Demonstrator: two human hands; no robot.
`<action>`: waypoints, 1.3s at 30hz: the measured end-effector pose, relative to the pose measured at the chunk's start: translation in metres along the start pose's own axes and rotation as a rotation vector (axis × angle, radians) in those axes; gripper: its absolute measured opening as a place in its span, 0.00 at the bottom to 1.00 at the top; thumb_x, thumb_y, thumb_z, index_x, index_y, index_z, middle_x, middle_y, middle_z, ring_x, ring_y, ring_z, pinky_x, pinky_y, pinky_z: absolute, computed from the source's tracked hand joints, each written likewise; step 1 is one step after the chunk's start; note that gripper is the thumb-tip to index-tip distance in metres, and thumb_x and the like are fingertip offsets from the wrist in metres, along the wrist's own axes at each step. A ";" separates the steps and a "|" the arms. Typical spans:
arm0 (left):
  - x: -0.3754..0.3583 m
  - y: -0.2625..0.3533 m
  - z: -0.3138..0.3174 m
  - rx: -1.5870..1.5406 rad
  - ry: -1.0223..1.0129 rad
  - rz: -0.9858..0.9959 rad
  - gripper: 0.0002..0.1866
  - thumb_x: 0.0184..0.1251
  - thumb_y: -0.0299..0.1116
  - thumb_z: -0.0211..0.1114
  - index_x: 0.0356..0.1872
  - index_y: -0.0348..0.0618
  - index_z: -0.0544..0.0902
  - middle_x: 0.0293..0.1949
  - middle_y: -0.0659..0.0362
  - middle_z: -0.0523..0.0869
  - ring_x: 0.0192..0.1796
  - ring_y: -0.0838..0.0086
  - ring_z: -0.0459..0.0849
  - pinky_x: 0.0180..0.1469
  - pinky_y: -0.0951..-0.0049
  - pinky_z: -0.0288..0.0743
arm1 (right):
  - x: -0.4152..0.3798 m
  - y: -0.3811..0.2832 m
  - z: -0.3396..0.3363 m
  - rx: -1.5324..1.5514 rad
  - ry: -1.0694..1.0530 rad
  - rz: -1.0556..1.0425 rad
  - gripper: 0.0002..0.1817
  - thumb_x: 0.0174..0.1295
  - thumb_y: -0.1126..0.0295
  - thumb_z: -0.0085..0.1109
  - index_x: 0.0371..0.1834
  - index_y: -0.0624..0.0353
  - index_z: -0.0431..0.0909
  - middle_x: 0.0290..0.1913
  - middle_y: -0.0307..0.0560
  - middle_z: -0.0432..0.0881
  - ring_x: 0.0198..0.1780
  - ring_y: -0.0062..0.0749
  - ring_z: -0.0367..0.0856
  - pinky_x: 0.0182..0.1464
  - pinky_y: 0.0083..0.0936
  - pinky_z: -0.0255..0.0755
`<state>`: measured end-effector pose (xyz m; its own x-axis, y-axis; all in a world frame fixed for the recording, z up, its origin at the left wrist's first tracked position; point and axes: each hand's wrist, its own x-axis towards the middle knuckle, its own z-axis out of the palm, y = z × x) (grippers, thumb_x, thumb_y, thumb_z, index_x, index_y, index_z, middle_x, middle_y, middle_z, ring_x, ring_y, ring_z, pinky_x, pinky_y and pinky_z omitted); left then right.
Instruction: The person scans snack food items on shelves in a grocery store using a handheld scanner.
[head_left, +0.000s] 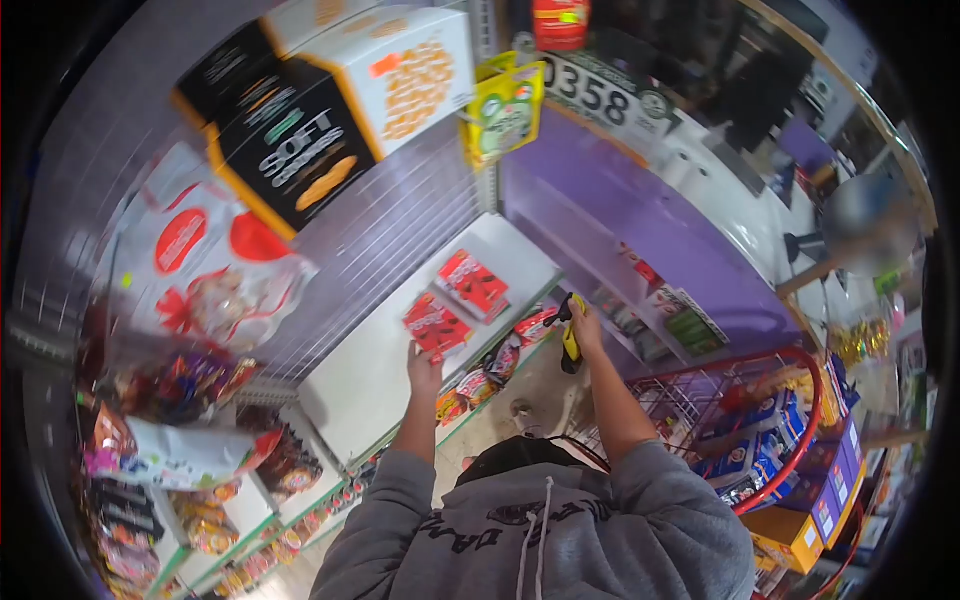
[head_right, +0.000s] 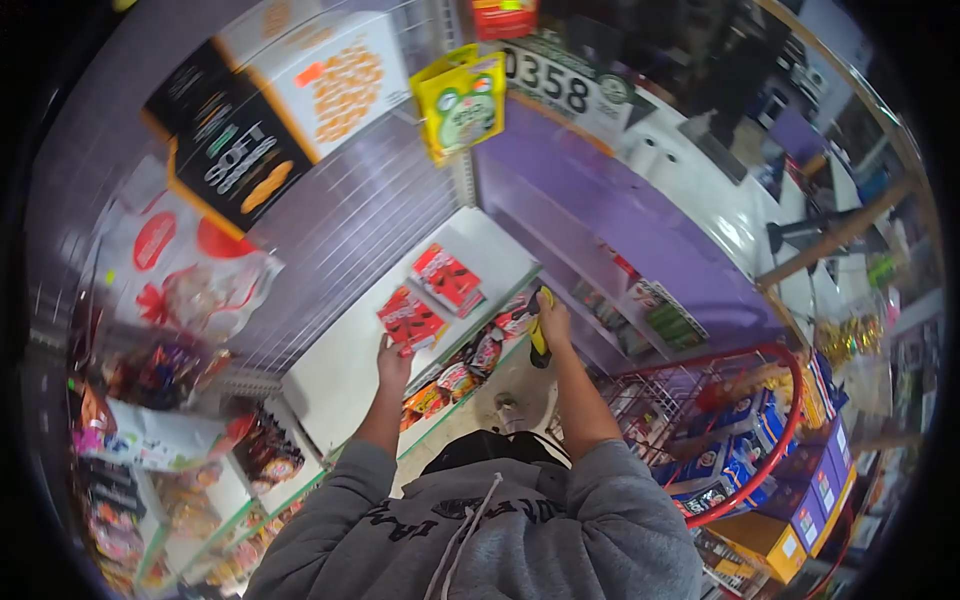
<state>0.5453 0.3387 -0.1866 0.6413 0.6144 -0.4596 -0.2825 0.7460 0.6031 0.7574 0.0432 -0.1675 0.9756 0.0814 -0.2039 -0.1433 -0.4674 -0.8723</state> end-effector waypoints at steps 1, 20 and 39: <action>0.002 0.002 0.012 0.032 -0.016 0.007 0.38 0.59 0.14 0.51 0.71 0.46 0.51 0.58 0.48 0.71 0.56 0.59 0.77 0.55 0.50 0.73 | -0.001 -0.001 -0.012 0.057 0.074 0.000 0.30 0.63 0.43 0.53 0.41 0.65 0.78 0.28 0.52 0.79 0.32 0.39 0.79 0.39 0.34 0.71; 0.007 0.013 -0.048 0.915 0.363 0.106 0.36 0.54 0.20 0.57 0.68 0.42 0.61 0.61 0.47 0.70 0.42 0.71 0.75 0.34 0.71 0.71 | 0.209 0.043 -0.081 -0.713 0.284 -0.032 0.21 0.63 0.56 0.49 0.54 0.56 0.74 0.55 0.58 0.76 0.60 0.46 0.73 0.59 0.41 0.67; -0.079 0.036 0.044 1.123 -0.002 0.434 0.24 0.57 0.20 0.58 0.57 0.41 0.75 0.56 0.55 0.77 0.58 0.66 0.75 0.59 0.67 0.69 | 0.068 -0.055 -0.036 -0.571 0.372 -0.387 0.17 0.52 0.75 0.56 0.48 0.52 0.75 0.48 0.46 0.77 0.40 0.51 0.82 0.40 0.44 0.77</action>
<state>0.5157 0.3058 -0.0997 0.6477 0.7579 -0.0775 0.3032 -0.1632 0.9388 0.8373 0.0431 -0.1176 0.9449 0.0782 0.3180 0.2277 -0.8547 -0.4665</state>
